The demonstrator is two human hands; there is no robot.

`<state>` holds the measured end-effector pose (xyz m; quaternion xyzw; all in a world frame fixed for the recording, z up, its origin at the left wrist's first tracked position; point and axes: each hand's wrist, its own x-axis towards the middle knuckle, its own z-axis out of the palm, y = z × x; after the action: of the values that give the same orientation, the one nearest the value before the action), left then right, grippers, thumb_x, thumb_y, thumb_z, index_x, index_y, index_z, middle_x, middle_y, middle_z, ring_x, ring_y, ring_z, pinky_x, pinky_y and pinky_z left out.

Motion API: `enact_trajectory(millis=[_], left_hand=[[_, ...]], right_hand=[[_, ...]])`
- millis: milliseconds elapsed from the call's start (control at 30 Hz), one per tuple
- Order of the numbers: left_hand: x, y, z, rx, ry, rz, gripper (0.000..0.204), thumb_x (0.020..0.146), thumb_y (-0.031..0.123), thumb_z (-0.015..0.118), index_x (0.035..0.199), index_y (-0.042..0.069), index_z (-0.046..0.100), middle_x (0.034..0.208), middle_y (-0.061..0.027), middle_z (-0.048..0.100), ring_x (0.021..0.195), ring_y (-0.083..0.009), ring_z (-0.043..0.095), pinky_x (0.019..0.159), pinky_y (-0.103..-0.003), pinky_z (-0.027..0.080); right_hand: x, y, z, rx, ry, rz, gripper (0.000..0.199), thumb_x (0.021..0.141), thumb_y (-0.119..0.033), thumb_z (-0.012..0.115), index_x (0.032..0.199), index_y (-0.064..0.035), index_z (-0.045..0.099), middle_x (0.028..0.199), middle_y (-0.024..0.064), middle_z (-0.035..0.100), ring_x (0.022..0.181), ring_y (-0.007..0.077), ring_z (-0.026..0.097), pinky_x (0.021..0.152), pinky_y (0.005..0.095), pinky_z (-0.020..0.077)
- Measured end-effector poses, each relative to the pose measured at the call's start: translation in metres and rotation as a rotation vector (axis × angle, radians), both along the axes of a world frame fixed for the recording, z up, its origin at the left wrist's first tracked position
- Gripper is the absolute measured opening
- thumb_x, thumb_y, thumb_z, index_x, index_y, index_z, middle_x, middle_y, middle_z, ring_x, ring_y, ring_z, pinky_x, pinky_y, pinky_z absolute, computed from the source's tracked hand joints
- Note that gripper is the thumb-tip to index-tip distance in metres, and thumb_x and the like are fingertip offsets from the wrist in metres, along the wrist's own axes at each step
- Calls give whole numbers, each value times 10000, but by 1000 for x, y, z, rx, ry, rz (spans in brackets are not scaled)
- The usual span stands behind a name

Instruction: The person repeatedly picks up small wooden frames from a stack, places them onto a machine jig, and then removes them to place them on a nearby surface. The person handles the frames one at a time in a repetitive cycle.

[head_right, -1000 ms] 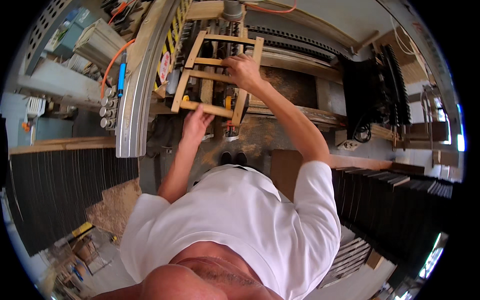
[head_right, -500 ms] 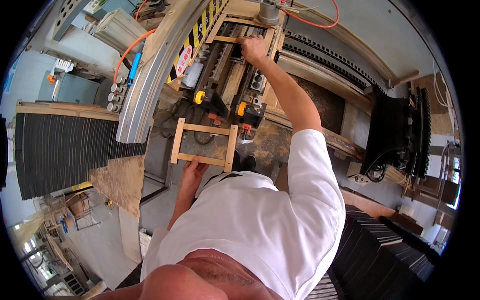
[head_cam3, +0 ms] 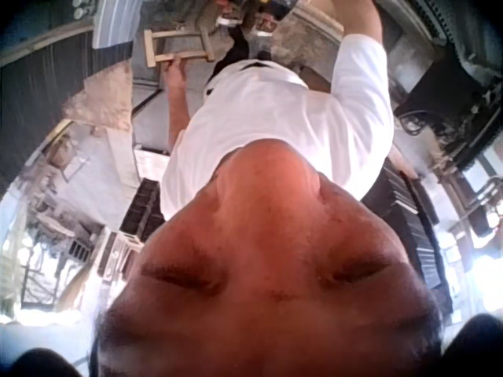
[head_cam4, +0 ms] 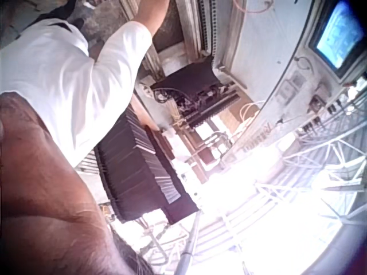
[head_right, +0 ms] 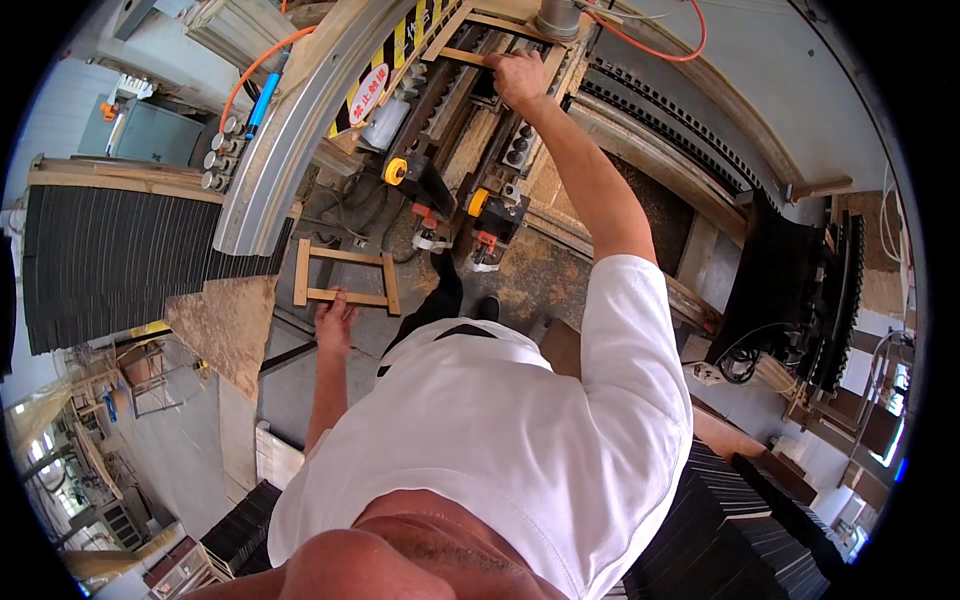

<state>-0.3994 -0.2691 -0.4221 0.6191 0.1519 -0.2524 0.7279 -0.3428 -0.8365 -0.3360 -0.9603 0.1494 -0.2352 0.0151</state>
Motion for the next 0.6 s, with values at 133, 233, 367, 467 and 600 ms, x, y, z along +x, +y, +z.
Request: enact_trajectory(millis=[133,233,367,467,600], left_hand=[[4,10,-2,137,-44,-32,273,873,176,698,1125,122,608,1045,7,653,964,-108,595,802,-296,495],[1,14,-5,100,-204,-106,254,861,153,706,1095,102,619,984,13,660,898,-96,601,741,-262,481],[-23,14,22,450,-409,-366,247,817,97,719,1043,54,630,903,-6,652,842,-88,590,677,-255,465],[-37,-1,54,865,-738,-570,265,750,96,705,989,32,611,838,-112,594,815,-295,575,748,-364,478],[-59,9,66,968,-969,-543,313,697,67,726,998,68,638,939,-102,620,887,-337,549,771,-430,466]], right_hand=[[2,1,6,-9,36,-13,312,796,-133,624,1087,-232,676,863,81,695,924,248,605,832,395,392],[3,7,17,-35,73,-5,278,815,-138,614,1077,-210,675,900,84,696,955,250,604,823,403,398],[3,5,6,-133,57,-23,294,809,-191,626,1089,-266,674,886,90,697,915,287,641,794,436,454],[3,-14,4,-260,261,-207,253,879,-299,542,1107,-304,652,834,119,697,744,310,681,636,459,526],[10,-7,1,-196,282,-166,293,903,-351,532,1185,-368,608,987,57,698,897,294,663,756,456,505]])
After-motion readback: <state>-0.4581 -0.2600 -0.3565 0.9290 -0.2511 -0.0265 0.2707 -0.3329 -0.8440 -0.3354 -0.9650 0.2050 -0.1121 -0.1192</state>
